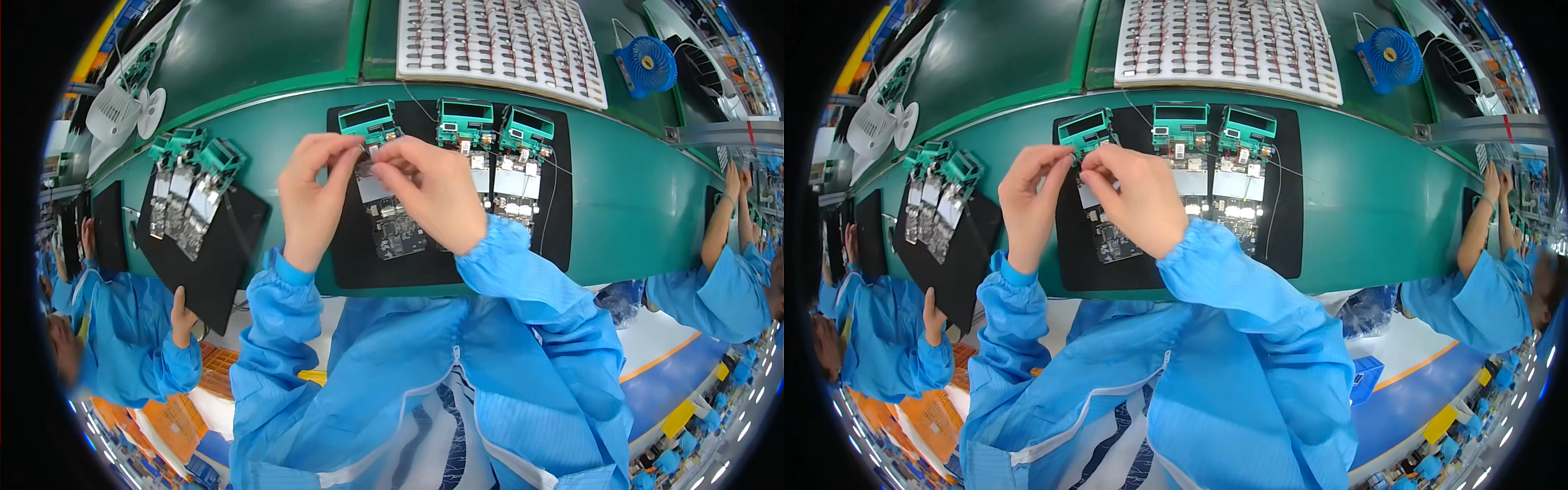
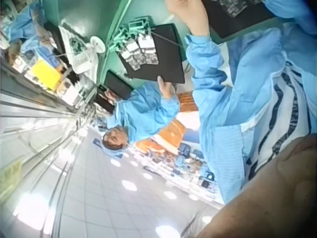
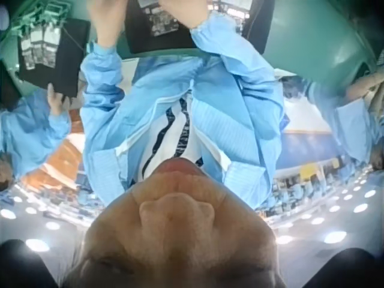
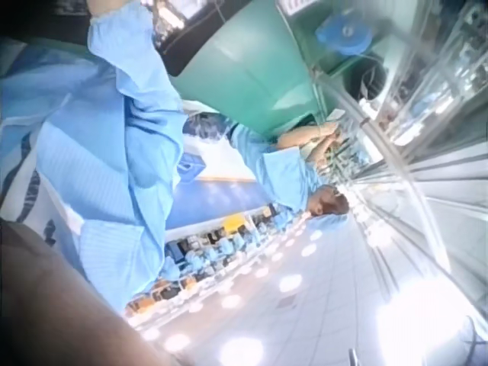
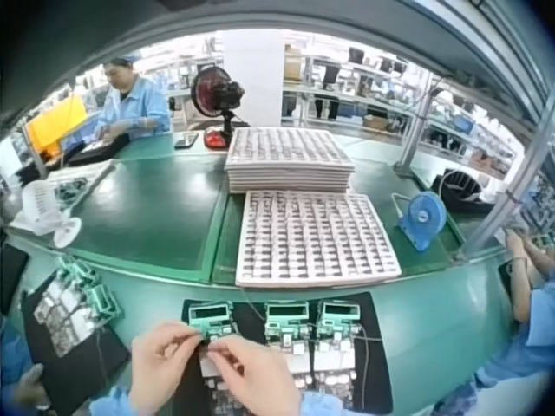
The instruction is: The person takes small electronic components from a tray and installs them onto circuit boards on a mat by hand. They pass the assembled circuit boards along the table and switch out the component trays.
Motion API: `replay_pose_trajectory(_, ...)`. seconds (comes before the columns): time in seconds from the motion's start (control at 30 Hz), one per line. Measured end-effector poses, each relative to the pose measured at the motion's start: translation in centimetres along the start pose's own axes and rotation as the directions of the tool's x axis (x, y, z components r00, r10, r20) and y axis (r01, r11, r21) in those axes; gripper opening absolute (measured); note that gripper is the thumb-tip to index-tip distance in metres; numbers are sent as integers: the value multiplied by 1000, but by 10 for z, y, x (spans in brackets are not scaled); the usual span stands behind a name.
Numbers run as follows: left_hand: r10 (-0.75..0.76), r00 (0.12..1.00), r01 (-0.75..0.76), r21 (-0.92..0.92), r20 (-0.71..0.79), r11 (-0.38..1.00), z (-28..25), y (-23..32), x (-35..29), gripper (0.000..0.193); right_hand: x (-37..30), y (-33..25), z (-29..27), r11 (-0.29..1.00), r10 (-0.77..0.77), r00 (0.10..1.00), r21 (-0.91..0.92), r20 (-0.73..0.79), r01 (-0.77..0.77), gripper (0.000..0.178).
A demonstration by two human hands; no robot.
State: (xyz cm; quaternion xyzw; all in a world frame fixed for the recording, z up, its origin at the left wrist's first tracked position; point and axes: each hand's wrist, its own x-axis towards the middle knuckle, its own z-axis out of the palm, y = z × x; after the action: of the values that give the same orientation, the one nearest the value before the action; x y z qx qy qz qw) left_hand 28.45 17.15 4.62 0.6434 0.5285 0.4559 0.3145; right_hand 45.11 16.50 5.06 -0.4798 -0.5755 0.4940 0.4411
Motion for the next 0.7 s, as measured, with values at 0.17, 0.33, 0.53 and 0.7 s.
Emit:
replay_pose_trajectory(0.17,135,985,-106,242,-105,964,7,-3,9,10,15,19,12,932,-196,981,-311,4,188,9)
replay_pose_trajectory(0.33,252,967,-227,330,-35,916,5,-4,9,11,14,15,11,918,-204,979,-347,-5,190,7)
replay_pose_trajectory(0.53,243,969,-242,288,34,926,0,-9,7,20,10,13,8,912,-175,984,-373,28,173,8)
replay_pose_trajectory(0.7,346,935,-349,393,80,851,-6,-25,2,37,-1,6,-40,689,-450,882,-683,-140,243,8)
